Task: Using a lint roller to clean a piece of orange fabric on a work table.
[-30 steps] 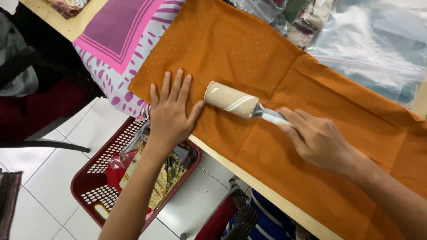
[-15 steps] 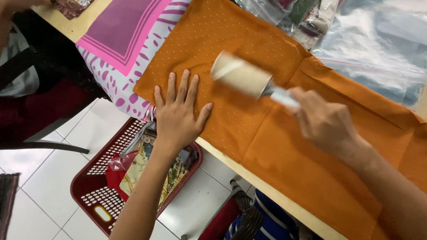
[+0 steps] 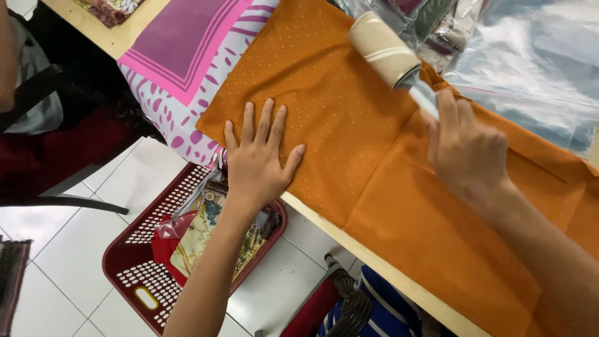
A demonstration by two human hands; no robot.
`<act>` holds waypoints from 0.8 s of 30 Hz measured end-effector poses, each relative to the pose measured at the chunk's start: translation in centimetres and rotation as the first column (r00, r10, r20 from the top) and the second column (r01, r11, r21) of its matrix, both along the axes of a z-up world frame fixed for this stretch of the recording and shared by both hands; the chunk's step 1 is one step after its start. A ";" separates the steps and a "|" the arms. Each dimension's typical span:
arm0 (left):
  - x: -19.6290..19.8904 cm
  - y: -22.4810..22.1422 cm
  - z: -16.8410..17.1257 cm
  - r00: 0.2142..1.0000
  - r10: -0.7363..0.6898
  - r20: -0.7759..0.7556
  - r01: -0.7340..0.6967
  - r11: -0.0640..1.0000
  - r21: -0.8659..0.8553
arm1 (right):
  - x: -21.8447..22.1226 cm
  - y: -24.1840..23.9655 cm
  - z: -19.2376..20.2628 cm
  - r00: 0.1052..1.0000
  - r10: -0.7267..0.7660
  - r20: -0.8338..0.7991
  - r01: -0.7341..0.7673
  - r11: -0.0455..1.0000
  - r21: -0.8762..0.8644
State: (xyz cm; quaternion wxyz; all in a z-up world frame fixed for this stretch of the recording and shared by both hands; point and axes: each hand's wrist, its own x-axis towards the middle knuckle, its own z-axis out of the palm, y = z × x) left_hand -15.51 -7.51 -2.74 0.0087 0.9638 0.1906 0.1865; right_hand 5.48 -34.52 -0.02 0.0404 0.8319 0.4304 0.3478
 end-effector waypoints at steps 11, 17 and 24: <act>0.0 -0.2 0.1 1.000 0.000 0.017 0.000 1.000 -0.030 | -0.5 1.6 -0.7 0.937 0.176 -0.301 -0.192 0.981 -0.023; -0.1 -0.2 0.3 1.000 -0.004 0.019 0.004 1.000 -0.024 | 4.2 2.3 -0.4 0.999 -0.021 0.045 0.024 0.997 -0.078; -0.1 -0.2 0.3 0.996 -0.019 0.087 0.017 1.000 0.022 | 0.8 3.5 1.5 0.942 0.326 -0.084 -0.318 0.944 0.088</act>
